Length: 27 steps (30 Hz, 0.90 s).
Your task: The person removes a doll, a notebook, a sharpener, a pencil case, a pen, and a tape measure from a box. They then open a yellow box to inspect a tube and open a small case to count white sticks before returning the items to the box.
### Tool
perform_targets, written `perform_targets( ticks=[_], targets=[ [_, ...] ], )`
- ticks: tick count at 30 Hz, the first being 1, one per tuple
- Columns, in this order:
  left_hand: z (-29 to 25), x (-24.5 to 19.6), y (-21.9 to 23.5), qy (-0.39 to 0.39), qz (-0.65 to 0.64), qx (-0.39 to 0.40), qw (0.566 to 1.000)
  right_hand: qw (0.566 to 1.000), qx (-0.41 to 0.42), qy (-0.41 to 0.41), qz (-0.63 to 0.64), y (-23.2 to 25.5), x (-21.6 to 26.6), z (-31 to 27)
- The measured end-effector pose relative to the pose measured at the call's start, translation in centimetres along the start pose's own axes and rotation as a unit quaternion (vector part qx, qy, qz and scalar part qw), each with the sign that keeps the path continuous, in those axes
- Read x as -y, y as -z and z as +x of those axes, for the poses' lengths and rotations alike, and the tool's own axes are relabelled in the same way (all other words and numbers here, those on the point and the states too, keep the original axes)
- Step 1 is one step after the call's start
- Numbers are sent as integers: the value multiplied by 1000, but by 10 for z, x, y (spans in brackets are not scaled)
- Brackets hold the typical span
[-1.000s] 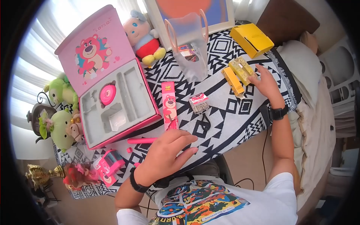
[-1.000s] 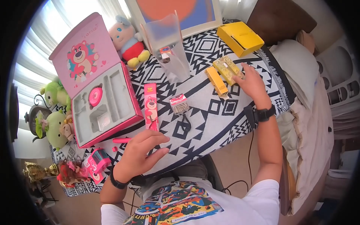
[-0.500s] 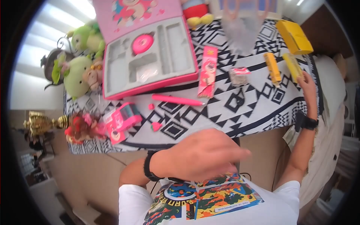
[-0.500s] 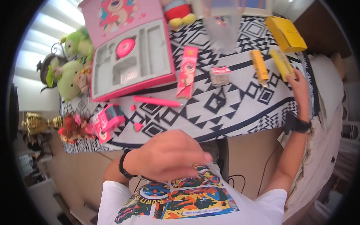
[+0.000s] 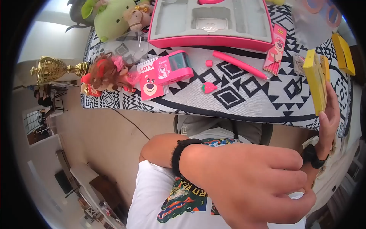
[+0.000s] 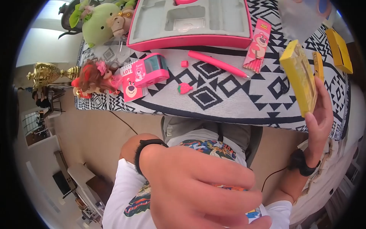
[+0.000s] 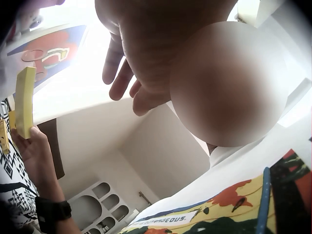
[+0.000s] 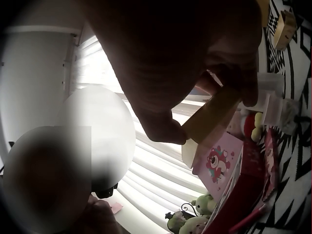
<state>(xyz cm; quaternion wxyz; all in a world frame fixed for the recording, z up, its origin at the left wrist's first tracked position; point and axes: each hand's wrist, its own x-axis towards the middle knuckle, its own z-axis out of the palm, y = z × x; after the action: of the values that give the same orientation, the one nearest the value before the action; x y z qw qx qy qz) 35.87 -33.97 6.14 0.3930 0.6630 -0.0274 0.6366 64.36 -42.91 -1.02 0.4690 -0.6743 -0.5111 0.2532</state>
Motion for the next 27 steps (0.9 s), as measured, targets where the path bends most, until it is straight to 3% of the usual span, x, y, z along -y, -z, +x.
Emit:
perform_targets(
  ticks=[2,4,5,6,7,8,9,10,11,13,16,18,23,25,27],
  targets=[
    [5,0,20,-30,28,-31,999,998,39,-6,53,-33,25,13],
    [19,12,66,-23,24,278,960,993,53,26,104,-63,42,30],
    [9,27,62,-43,74,149,985,991,50,53,115,-74,44,38],
    [8,47,88,-40,149,139,978,991,54,71,102,-84,51,48],
    [14,51,112,74,297,186,934,990,58,89,91,-93,56,59],
    [-11,97,122,58,204,10,977,986,80,113,93,-99,58,71],
    [-11,108,129,161,155,-2,975,979,108,140,97,-105,59,82],
    [-8,115,125,252,9,-62,966,976,114,163,93,-112,59,89],
    [-4,112,120,323,-106,-62,938,971,124,185,92,-118,57,97],
    [-4,116,117,394,-184,-58,899,962,149,219,60,-128,57,108],
    [-13,130,118,384,-192,-70,901,957,172,204,115,-139,38,116],
    [-26,139,123,365,-149,-63,917,929,191,185,255,-142,29,117],
    [-41,142,130,314,-89,-12,945,899,198,166,355,-141,23,115],
    [-45,146,134,285,-25,37,957,865,214,145,430,-143,19,114],
    [-48,143,131,297,-40,17,954,864,222,132,432,-143,17,110]
  ],
)
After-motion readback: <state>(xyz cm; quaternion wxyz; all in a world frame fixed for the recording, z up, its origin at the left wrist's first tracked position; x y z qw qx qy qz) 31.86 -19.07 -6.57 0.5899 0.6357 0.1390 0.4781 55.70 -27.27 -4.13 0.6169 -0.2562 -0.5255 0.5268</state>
